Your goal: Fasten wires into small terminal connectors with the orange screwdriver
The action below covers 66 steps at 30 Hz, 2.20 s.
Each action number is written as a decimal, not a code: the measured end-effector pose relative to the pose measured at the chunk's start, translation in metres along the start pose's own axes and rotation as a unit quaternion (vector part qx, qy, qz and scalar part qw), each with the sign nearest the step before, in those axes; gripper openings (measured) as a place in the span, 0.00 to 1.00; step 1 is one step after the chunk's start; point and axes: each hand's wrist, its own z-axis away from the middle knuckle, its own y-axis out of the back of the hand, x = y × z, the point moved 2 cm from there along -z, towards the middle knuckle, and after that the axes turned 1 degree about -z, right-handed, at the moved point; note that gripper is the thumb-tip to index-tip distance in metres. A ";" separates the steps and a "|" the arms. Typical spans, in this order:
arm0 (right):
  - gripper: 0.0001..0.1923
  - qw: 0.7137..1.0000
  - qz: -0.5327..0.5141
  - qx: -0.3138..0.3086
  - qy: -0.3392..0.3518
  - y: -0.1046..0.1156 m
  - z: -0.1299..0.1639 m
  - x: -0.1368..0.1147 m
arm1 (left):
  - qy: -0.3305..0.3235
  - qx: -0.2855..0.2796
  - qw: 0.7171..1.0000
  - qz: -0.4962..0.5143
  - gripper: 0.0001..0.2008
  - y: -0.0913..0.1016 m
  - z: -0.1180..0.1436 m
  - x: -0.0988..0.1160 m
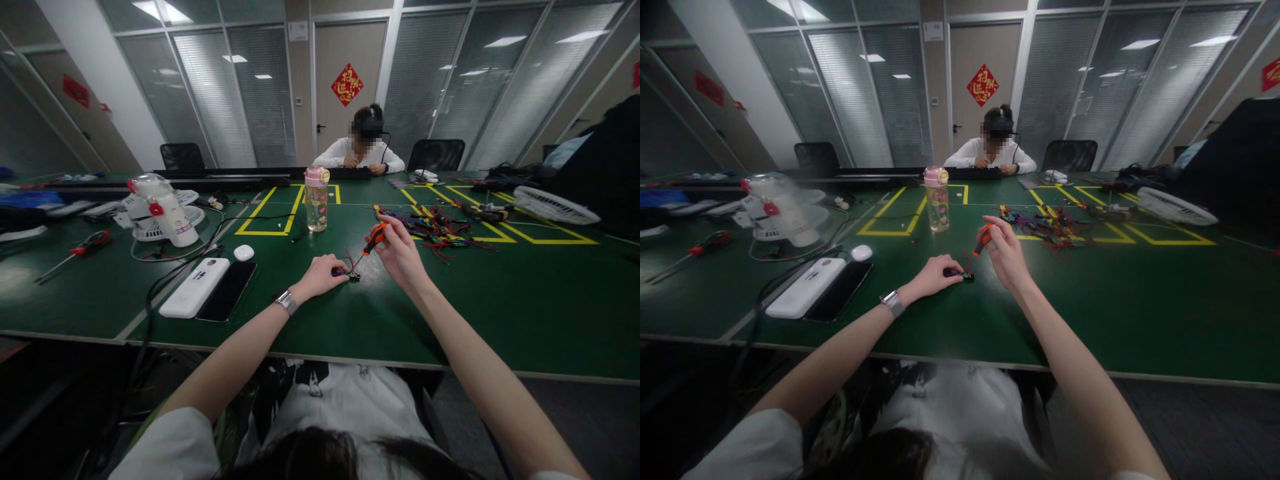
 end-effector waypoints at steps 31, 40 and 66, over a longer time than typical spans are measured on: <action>0.10 1.000 -0.010 -0.007 0.007 0.002 -0.002 0.002 | -0.006 0.002 1.000 -0.001 0.07 0.000 0.000 0.000; 0.14 0.998 -0.043 -0.028 -0.022 -0.005 0.000 0.000 | 0.001 0.001 1.000 -0.001 0.07 0.000 0.000 0.001; 0.13 1.000 0.002 -0.020 -0.003 -0.001 0.000 0.001 | -0.003 -0.001 1.000 -0.002 0.07 0.000 0.000 0.000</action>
